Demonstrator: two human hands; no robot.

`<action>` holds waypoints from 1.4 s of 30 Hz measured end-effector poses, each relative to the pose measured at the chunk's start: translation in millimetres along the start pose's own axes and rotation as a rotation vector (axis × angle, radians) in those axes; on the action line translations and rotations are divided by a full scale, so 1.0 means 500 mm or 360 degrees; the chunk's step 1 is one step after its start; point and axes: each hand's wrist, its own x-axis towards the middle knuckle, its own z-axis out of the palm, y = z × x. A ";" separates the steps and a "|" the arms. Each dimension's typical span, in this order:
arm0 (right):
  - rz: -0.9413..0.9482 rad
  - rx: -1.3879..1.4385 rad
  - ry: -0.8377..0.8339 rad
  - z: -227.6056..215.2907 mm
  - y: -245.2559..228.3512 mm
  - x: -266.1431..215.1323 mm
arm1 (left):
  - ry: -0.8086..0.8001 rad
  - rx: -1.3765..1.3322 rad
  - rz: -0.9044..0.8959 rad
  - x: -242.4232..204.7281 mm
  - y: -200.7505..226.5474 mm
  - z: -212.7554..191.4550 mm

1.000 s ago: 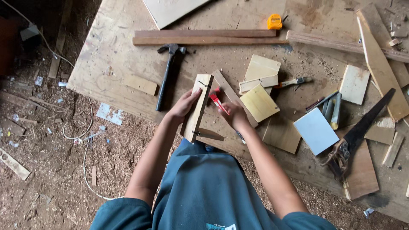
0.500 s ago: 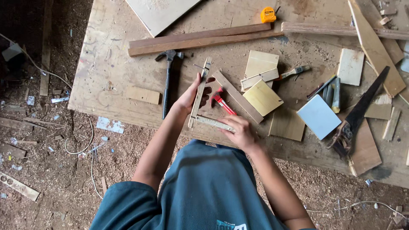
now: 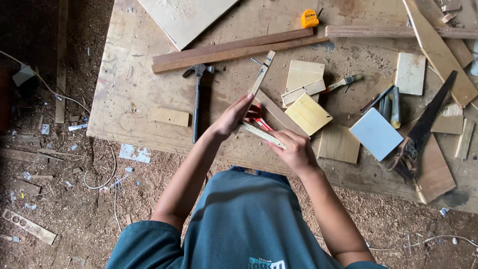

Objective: The person assembles a small wooden box by hand, using a hammer to drive nails into pre-drilled holes. They align and secure multiple wooden pieces, repeatedly adjusting the structure to ensure proper fit.

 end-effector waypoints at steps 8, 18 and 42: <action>-0.0073 -0.0083 -0.0062 0.012 0.003 0.024 | -0.0055 -0.0228 0.0121 -0.011 -0.009 -0.018; 0.0046 0.0096 -0.0122 0.042 0.035 0.015 | 0.0076 -0.0185 0.0016 0.022 -0.067 -0.051; 0.0024 -0.0193 -0.0147 0.249 0.056 0.060 | 0.0707 0.0295 0.0352 -0.006 -0.218 -0.206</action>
